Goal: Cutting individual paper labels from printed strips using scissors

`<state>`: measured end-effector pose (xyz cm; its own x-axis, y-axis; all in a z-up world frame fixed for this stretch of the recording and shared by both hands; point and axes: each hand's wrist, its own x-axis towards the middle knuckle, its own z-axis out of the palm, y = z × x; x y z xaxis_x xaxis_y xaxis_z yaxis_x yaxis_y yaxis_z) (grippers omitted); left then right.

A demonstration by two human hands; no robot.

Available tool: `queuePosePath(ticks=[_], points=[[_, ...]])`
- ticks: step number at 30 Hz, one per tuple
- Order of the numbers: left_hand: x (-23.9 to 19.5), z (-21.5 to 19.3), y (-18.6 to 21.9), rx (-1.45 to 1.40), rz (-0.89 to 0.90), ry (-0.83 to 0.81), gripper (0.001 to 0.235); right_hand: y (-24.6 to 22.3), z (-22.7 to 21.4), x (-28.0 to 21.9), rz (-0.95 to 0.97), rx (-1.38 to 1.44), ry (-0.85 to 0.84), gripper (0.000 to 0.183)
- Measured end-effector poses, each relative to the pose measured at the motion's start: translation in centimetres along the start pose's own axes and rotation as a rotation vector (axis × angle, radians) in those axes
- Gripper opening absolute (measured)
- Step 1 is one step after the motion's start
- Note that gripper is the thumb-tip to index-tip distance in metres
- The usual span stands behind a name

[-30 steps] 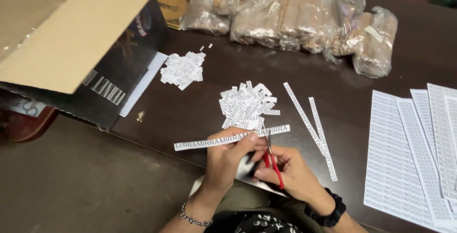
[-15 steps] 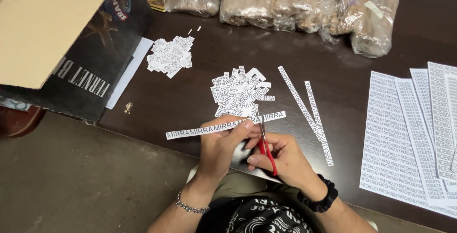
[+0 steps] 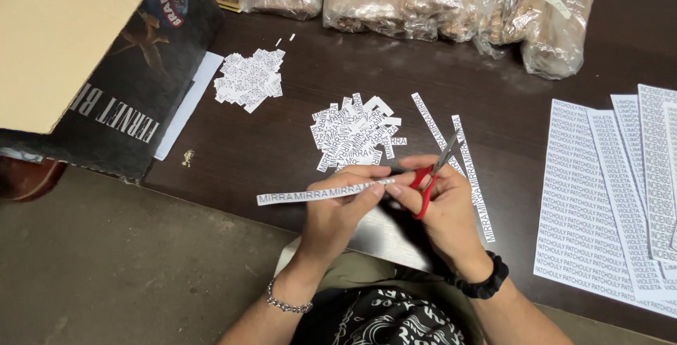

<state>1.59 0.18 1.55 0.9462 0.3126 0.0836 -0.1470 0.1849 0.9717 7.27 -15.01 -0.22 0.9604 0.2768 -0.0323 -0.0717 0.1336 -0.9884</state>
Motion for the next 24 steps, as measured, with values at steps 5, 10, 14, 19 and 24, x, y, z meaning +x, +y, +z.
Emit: queuePosePath(ticks=[5, 10, 14, 19, 24], points=[[0.1, -0.8, -0.4, 0.036, 0.037, 0.028, 0.011, 0.1, -1.4, 0.4, -0.02, 0.003, 0.091, 0.039], [0.2, -2.0, -0.5, -0.042, 0.031, 0.135, 0.018, 1.1, -2.4, -0.4, -0.017, 0.044, -0.013, 0.036], [-0.1, -0.8, 0.4, -0.092, -0.026, 0.163, 0.024, 3.0, -1.2, -2.3, 0.048, 0.066, -0.358, 0.048], [-0.5, 0.4, 1.8, -0.067, -0.126, 0.11, 0.025, 2.4, -0.1, -2.5, 0.078, 0.049, -0.449, 0.043], [-0.7, 0.3, 0.9, -0.088, -0.126, 0.111, 0.021, 2.1, -0.3, -2.4, 0.062, 0.033, -0.439, 0.031]])
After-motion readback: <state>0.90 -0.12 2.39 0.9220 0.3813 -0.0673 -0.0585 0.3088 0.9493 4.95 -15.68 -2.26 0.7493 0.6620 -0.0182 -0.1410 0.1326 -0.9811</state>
